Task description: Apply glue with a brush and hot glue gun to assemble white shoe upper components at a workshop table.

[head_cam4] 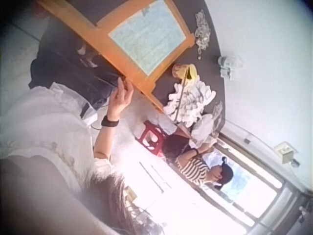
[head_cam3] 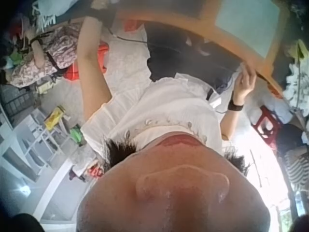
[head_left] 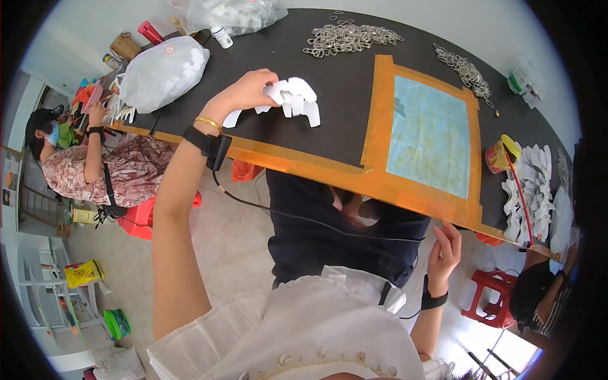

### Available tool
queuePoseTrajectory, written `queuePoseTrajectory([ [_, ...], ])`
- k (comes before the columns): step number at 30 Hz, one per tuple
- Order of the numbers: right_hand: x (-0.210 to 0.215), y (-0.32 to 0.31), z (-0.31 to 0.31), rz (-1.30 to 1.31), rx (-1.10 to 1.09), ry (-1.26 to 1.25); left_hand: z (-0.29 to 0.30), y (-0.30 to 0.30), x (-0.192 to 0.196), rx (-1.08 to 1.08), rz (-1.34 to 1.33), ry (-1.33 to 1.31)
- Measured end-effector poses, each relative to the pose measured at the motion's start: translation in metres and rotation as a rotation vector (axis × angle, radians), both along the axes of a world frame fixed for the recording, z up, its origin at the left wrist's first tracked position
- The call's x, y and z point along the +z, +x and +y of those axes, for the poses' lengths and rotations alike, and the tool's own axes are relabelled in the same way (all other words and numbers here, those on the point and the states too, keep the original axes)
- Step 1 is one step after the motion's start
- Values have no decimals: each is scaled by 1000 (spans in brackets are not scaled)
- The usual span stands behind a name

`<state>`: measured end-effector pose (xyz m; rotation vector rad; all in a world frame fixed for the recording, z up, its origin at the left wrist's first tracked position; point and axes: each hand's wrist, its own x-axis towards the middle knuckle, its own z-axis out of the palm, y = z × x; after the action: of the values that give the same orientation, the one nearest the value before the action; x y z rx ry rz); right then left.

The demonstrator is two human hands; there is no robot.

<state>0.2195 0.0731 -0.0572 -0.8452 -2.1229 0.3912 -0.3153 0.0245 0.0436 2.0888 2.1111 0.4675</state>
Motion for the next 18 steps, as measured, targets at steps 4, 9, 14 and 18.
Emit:
queuePoseTrajectory([
  [4,2,6,-4,2,-19,-5,-1,1,11,251,-168,-113],
  [9,5,14,-14,16,-32,-13,6,31,25,330,-185,10],
  [14,9,17,-31,18,-20,-13,46,155,14,-128,-24,26],
  [18,18,23,-46,24,-34,34,59,201,-21,-252,243,51],
])
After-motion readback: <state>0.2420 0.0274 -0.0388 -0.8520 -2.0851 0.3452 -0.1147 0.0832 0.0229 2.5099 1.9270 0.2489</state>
